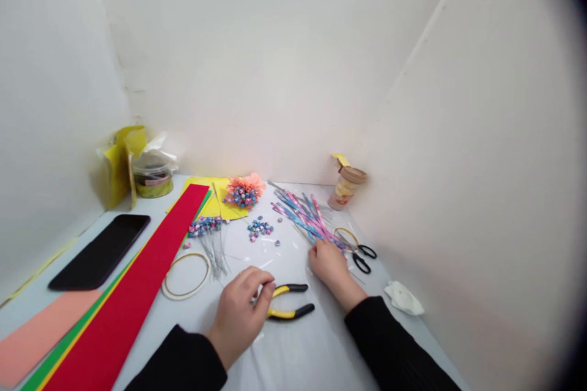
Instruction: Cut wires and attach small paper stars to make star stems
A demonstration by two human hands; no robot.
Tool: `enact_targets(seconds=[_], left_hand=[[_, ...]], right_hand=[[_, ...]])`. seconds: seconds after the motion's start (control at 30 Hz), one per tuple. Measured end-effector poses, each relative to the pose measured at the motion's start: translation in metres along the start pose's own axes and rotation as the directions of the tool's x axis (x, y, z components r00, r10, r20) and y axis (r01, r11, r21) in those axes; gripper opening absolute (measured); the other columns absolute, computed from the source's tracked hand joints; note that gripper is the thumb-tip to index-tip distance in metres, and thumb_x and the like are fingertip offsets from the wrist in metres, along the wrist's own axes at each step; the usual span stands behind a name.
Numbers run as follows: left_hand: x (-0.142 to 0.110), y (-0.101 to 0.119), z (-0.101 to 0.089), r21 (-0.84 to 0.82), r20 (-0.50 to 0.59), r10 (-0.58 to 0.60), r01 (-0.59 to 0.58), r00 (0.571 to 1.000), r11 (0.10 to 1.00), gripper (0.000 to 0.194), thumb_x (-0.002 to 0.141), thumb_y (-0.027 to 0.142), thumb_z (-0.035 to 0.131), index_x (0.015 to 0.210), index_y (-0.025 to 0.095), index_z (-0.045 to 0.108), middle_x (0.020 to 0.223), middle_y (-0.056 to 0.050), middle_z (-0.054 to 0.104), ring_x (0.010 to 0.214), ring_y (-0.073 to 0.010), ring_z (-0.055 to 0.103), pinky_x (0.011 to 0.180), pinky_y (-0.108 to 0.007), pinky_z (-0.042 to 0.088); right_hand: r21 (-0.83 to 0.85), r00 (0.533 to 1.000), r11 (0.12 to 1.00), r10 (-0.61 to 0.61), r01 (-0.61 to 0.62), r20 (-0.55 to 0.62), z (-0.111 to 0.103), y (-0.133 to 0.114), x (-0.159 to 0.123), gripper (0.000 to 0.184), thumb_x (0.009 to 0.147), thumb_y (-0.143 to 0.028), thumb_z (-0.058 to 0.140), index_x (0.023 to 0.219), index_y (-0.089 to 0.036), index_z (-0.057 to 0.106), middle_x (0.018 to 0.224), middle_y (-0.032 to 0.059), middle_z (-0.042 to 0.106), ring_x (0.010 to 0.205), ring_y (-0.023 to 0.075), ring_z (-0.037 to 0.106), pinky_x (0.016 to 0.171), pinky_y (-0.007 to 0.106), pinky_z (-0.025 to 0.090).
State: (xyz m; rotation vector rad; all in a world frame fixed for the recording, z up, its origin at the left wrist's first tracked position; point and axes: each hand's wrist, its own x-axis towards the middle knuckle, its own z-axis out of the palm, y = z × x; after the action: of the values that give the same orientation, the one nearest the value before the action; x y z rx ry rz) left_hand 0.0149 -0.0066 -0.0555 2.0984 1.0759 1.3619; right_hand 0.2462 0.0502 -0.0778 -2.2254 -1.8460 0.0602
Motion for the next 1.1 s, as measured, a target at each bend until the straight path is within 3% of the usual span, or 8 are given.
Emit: enact_targets(seconds=[0.1, 0.17, 0.33, 0.5, 0.67, 0.8, 0.9, 1.1], left_hand=[[0.021, 0.003, -0.008, 0.099, -0.035, -0.238, 0.241, 0.971, 0.966, 0.019, 0.089, 0.029, 0.044, 0.085, 0.019, 0.06, 0.077, -0.003, 0.065, 0.064, -0.0143, 0.058, 0.059, -0.025, 0.046], [0.043, -0.003, -0.012, 0.252, 0.09, -0.404, 0.371, 0.91, 0.894, 0.023, 0.089, 0.031, 0.042, 0.085, 0.019, 0.062, 0.08, -0.002, 0.067, 0.069, -0.0153, 0.061, 0.064, -0.025, 0.047], [0.085, -0.043, -0.017, 0.435, 0.182, -0.451, 0.34, 0.874, 0.834, 0.015, 0.078, 0.017, 0.05, 0.082, 0.018, 0.065, 0.087, -0.007, 0.069, 0.086, -0.0231, 0.063, 0.076, -0.031, 0.045], [0.092, -0.066, -0.002, 0.555, 0.248, -0.444, 0.249, 0.861, 0.794, 0.017, 0.074, 0.02, 0.056, 0.089, 0.017, 0.064, 0.095, -0.011, 0.066, 0.093, -0.0266, 0.06, 0.08, -0.034, 0.043], [0.088, -0.067, 0.011, 0.595, 0.267, -0.426, 0.2, 0.865, 0.779, 0.024, 0.078, 0.014, 0.049, 0.099, 0.018, 0.06, 0.094, -0.01, 0.066, 0.093, -0.0247, 0.06, 0.079, -0.033, 0.043], [0.084, -0.062, 0.012, 0.593, 0.255, -0.388, 0.174, 0.885, 0.786, 0.032, 0.078, 0.008, 0.045, 0.108, 0.016, 0.058, 0.102, -0.012, 0.062, 0.1, -0.0261, 0.056, 0.086, -0.036, 0.04], [0.084, -0.055, 0.021, 0.539, 0.302, -0.311, 0.107, 0.901, 0.835, 0.03, 0.079, 0.01, 0.048, 0.106, 0.017, 0.061, 0.111, -0.011, 0.057, 0.108, -0.0259, 0.051, 0.094, -0.037, 0.036], [0.089, -0.053, 0.045, 0.359, 0.421, -0.204, 0.044, 0.884, 0.932, 0.012, 0.077, 0.016, 0.057, 0.082, 0.018, 0.067, 0.091, -0.008, 0.062, 0.095, -0.0242, 0.055, 0.09, -0.036, 0.04]], right_hand=[[-0.027, 1.0, 1.0, 0.014, -0.014, -0.001, 0.0, 0.003, -0.001, 0.02, 0.081, -0.017, 0.047, 0.09, -0.013, 0.064, 0.09, 0.0142, 0.065, 0.087, 0.0246, 0.059, 0.072, 0.031, 0.039], [-0.035, 1.0, 0.999, 0.016, -0.016, 0.0, 0.002, 0.004, -0.001, 0.02, 0.082, -0.016, 0.046, 0.09, -0.012, 0.064, 0.092, 0.0151, 0.065, 0.087, 0.0245, 0.059, 0.073, 0.031, 0.039], [-0.002, 1.0, 1.0, -0.004, 0.004, -0.008, 0.004, 0.006, 0.0, 0.017, 0.08, -0.012, 0.048, 0.083, -0.012, 0.065, 0.089, 0.0157, 0.065, 0.089, 0.0244, 0.059, 0.076, 0.032, 0.038], [0.112, 0.996, 0.994, 0.017, -0.006, -0.093, -0.007, 0.016, 0.002, 0.021, 0.084, -0.013, 0.041, 0.088, -0.013, 0.061, 0.085, 0.0126, 0.064, 0.08, 0.0223, 0.059, 0.07, 0.03, 0.04], [0.223, 0.991, 0.974, -0.014, 0.044, -0.133, -0.01, 0.031, 0.005, 0.025, 0.083, -0.012, 0.041, 0.096, -0.015, 0.062, 0.091, 0.0085, 0.065, 0.083, 0.0194, 0.06, 0.073, 0.027, 0.041], [0.266, 0.989, 0.96, -0.05, 0.087, -0.142, -0.009, 0.034, 0.005, 0.021, 0.079, -0.013, 0.046, 0.084, -0.017, 0.066, 0.084, 0.0066, 0.064, 0.079, 0.0192, 0.059, 0.074, 0.027, 0.041], [0.297, 0.981, 0.948, -0.062, 0.115, -0.182, -0.01, 0.03, 0.002, 0.022, 0.081, -0.016, 0.045, 0.082, -0.017, 0.067, 0.088, 0.007, 0.062, 0.08, 0.0181, 0.058, 0.076, 0.027, 0.042], [0.341, 0.963, 0.935, -0.002, 0.098, -0.271, -0.01, 0.025, -0.001, 0.019, 0.076, -0.016, 0.048, 0.073, -0.018, 0.068, 0.093, 0.0108, 0.061, 0.088, 0.0239, 0.054, 0.083, 0.036, 0.04]])
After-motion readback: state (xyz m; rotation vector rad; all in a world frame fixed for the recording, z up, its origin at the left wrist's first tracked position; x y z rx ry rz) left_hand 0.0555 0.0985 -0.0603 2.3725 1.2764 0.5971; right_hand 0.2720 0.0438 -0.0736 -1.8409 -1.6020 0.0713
